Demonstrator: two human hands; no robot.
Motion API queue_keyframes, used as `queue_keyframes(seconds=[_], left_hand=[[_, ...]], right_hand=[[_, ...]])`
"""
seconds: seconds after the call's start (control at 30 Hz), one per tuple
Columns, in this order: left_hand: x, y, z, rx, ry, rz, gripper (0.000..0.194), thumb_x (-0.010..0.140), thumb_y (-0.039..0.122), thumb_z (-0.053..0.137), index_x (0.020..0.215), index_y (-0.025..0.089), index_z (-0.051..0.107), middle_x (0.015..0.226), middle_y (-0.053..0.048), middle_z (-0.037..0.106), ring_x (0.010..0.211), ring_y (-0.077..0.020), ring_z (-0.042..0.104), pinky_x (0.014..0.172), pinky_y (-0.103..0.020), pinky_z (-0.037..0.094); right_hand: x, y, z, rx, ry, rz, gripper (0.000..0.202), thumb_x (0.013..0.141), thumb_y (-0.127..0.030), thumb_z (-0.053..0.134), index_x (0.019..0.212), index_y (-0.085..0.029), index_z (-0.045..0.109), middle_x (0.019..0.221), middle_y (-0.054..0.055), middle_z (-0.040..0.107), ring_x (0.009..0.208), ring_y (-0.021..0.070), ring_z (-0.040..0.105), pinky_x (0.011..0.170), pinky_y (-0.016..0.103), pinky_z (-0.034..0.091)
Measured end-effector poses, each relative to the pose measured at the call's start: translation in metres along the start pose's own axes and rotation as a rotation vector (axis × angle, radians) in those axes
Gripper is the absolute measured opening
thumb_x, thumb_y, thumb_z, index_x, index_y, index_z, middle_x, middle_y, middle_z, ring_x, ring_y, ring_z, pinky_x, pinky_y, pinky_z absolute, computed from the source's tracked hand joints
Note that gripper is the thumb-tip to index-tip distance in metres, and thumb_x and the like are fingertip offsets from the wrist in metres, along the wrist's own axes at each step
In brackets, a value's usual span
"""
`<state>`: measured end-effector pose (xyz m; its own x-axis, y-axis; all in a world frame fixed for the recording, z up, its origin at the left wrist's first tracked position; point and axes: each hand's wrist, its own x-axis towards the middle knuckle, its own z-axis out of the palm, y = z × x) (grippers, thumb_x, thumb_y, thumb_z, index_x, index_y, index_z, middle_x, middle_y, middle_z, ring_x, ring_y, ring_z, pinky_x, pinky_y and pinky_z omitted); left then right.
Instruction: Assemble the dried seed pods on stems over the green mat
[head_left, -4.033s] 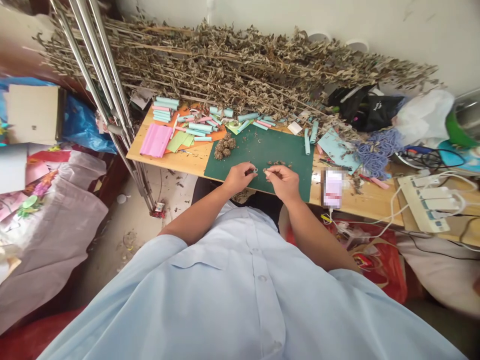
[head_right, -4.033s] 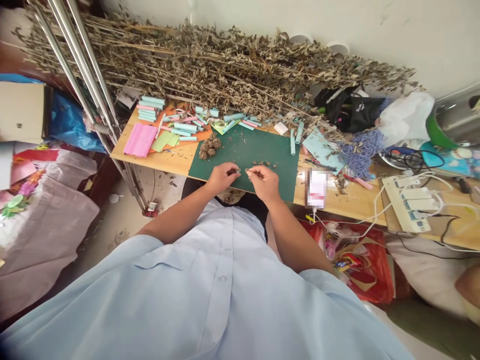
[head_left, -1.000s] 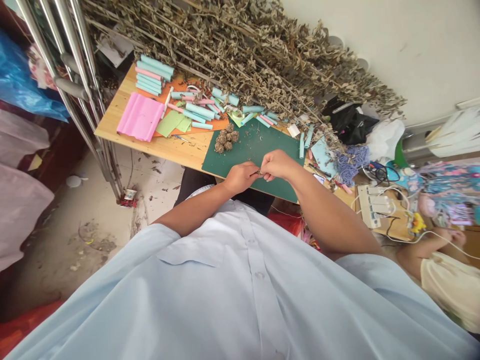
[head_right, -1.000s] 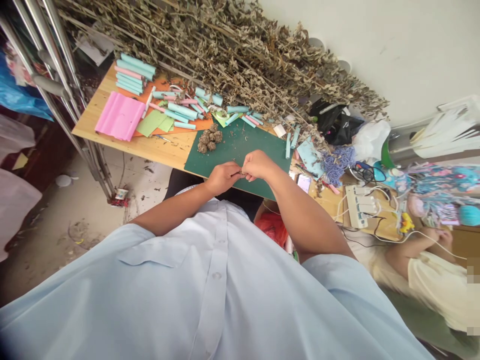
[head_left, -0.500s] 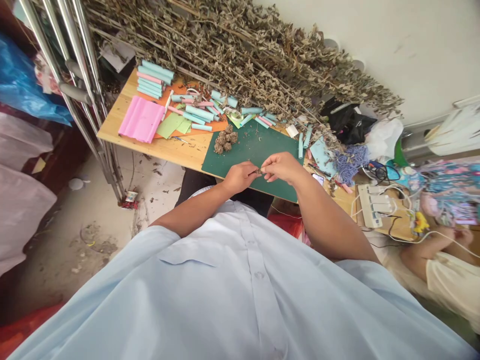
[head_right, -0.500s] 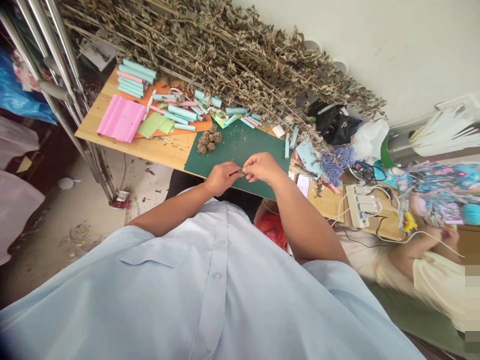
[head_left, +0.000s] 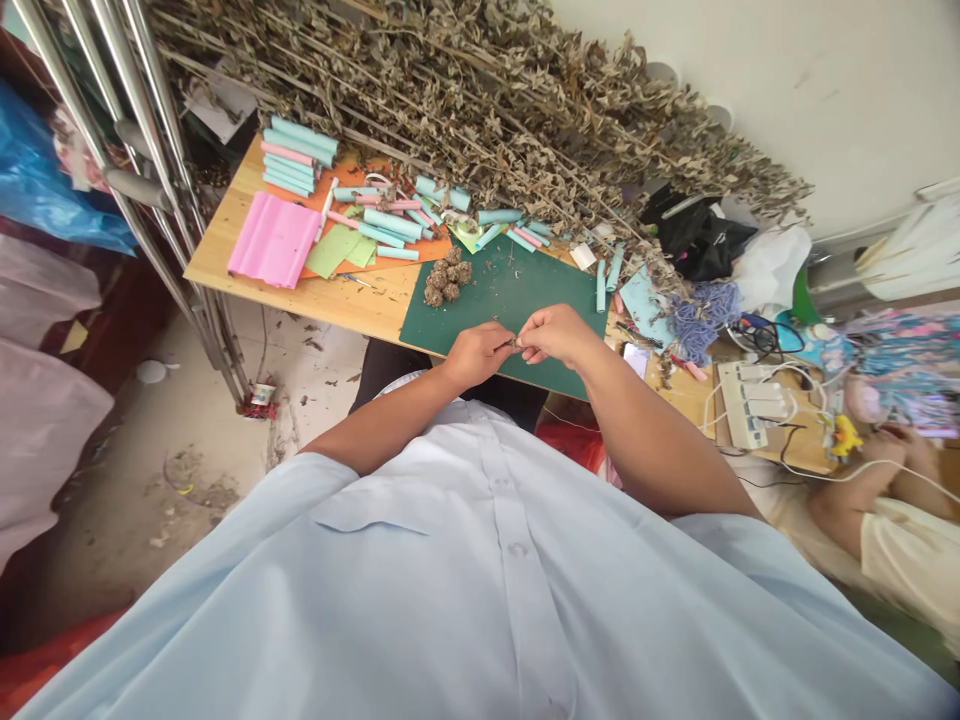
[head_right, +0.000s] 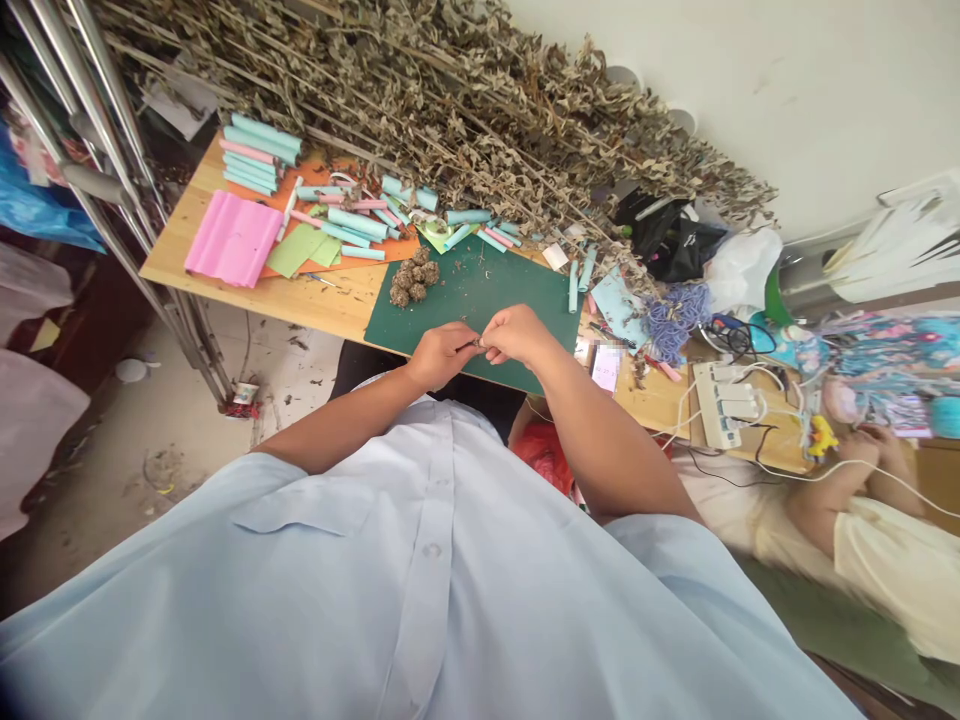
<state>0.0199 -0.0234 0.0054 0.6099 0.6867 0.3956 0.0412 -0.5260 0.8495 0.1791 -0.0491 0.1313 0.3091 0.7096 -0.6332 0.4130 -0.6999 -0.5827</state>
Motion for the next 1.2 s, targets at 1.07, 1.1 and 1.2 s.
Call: queue_keyframes(seconds=[1.07, 1.1, 1.2], left_hand=[[0.000, -0.003, 0.001, -0.010, 0.042, 0.032, 0.030, 0.104, 0.039, 0.063, 0.087, 0.018, 0.077, 0.089, -0.006, 0.073, 0.086, -0.0169, 0.069, 0.081, -0.028, 0.053], [0.000, -0.004, 0.001, -0.009, 0.040, 0.032, 0.031, 0.104, 0.040, 0.063, 0.087, 0.018, 0.077, 0.088, -0.006, 0.072, 0.086, -0.0168, 0.068, 0.080, -0.027, 0.053], [-0.001, -0.004, 0.001, -0.008, 0.029, 0.030, 0.031, 0.104, 0.040, 0.062, 0.087, 0.019, 0.077, 0.088, -0.006, 0.072, 0.086, -0.0169, 0.068, 0.080, -0.028, 0.053]], right_hand=[[-0.004, -0.001, 0.006, 0.030, 0.041, -0.007, 0.015, 0.073, -0.002, 0.077, 0.066, -0.014, 0.071, 0.052, 0.005, 0.069, 0.053, 0.0184, 0.072, 0.052, 0.024, 0.062], [-0.003, -0.003, 0.006, -0.002, 0.042, -0.001, 0.016, 0.072, -0.002, 0.077, 0.065, -0.015, 0.070, 0.052, 0.005, 0.069, 0.053, 0.0191, 0.072, 0.052, 0.024, 0.062], [-0.002, -0.010, 0.008, -0.078, 0.036, 0.010, 0.018, 0.069, -0.002, 0.078, 0.063, -0.015, 0.068, 0.052, 0.006, 0.069, 0.051, 0.0201, 0.071, 0.051, 0.026, 0.062]])
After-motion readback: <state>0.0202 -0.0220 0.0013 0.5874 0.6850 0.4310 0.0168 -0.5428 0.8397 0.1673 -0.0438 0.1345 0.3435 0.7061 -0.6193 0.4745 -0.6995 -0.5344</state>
